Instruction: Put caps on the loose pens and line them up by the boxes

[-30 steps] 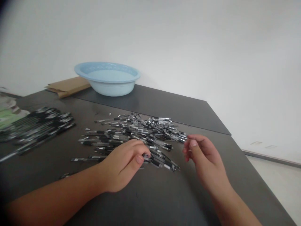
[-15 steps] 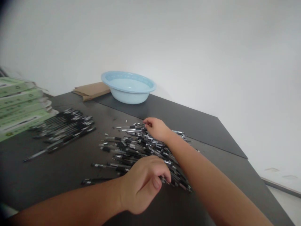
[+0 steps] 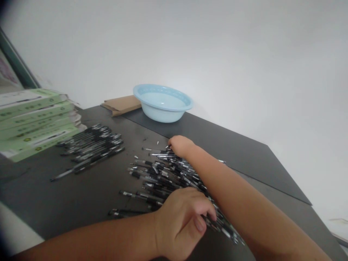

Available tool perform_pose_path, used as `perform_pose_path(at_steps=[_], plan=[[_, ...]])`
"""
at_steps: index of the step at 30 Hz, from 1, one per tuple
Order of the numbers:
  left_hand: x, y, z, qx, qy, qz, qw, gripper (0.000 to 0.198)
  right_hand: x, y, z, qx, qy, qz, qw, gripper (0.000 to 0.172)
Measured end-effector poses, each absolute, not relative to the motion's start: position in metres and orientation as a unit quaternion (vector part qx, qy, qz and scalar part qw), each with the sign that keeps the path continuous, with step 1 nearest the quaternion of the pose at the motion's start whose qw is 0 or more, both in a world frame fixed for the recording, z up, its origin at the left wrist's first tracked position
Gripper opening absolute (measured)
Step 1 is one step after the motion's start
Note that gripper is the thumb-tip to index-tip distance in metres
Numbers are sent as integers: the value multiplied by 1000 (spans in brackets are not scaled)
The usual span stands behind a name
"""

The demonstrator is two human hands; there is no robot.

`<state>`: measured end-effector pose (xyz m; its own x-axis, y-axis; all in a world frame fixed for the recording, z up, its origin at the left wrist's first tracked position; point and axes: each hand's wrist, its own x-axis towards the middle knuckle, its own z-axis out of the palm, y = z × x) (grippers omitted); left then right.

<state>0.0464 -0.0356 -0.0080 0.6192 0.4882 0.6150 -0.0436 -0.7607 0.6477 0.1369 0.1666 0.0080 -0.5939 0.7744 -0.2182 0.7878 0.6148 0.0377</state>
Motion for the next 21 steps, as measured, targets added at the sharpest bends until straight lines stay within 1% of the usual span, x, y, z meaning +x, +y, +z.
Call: perform_pose_path(at_steps=[7, 14, 18, 21], plan=[[43, -37, -4, 841, 135, 418, 316, 83, 138, 150, 16, 403, 905, -18, 136, 27], [43, -37, -3, 850, 143, 401, 310, 90, 132, 140, 16, 391, 910, -1, 142, 25], [43, -38, -5, 849, 146, 402, 310, 89, 126, 140, 15, 396, 909, 10, 132, 25], [44, -38, -5, 846, 149, 408, 308, 85, 124, 136, 16, 393, 914, 9, 103, 21]])
